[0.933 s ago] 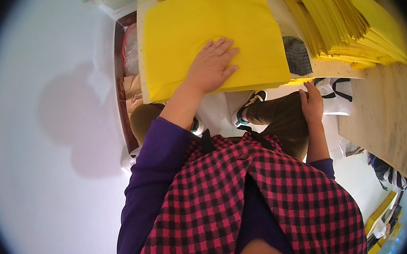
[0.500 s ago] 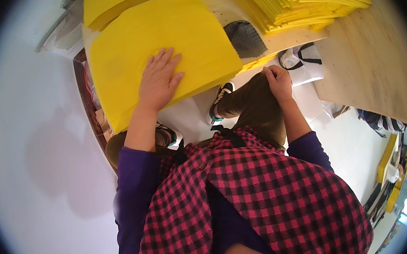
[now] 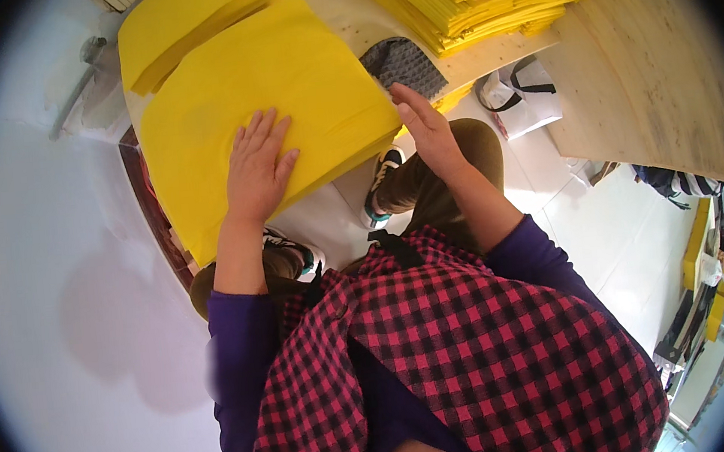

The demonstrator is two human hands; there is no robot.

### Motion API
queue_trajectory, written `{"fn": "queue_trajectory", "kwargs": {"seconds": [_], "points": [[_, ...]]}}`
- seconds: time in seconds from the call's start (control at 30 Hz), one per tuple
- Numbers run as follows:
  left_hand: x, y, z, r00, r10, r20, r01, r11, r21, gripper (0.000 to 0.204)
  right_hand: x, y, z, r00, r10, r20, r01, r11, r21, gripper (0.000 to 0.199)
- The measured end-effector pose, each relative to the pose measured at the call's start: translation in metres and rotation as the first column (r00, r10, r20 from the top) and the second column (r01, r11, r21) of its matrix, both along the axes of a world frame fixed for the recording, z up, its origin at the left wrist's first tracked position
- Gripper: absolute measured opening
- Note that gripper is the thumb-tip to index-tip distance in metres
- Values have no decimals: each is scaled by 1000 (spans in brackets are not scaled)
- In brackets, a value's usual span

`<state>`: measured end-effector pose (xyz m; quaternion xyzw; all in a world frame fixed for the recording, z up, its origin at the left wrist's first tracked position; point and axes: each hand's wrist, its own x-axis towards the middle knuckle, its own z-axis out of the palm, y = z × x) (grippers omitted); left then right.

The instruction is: The person repeatedly folds yellow foam sheets in half and stacks them on a wooden work surface. The hands smooth each fold and place the folded sheet onto a growing pile.

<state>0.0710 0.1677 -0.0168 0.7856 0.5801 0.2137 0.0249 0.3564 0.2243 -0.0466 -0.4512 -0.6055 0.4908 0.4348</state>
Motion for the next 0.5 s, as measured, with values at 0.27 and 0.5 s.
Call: {"fn": "queue_trajectory", "kwargs": {"seconds": [0.27,0.5], "points": [[2,0,7,1000,15,-16,-16,997,-70,46,-13,3,8,992,114,-62,-116,993,-28,61],[1,3,10,1000,-14,-12,13,993,-116,47,-13,1,10,989,133,-60,-134,991,-2,65]]}}
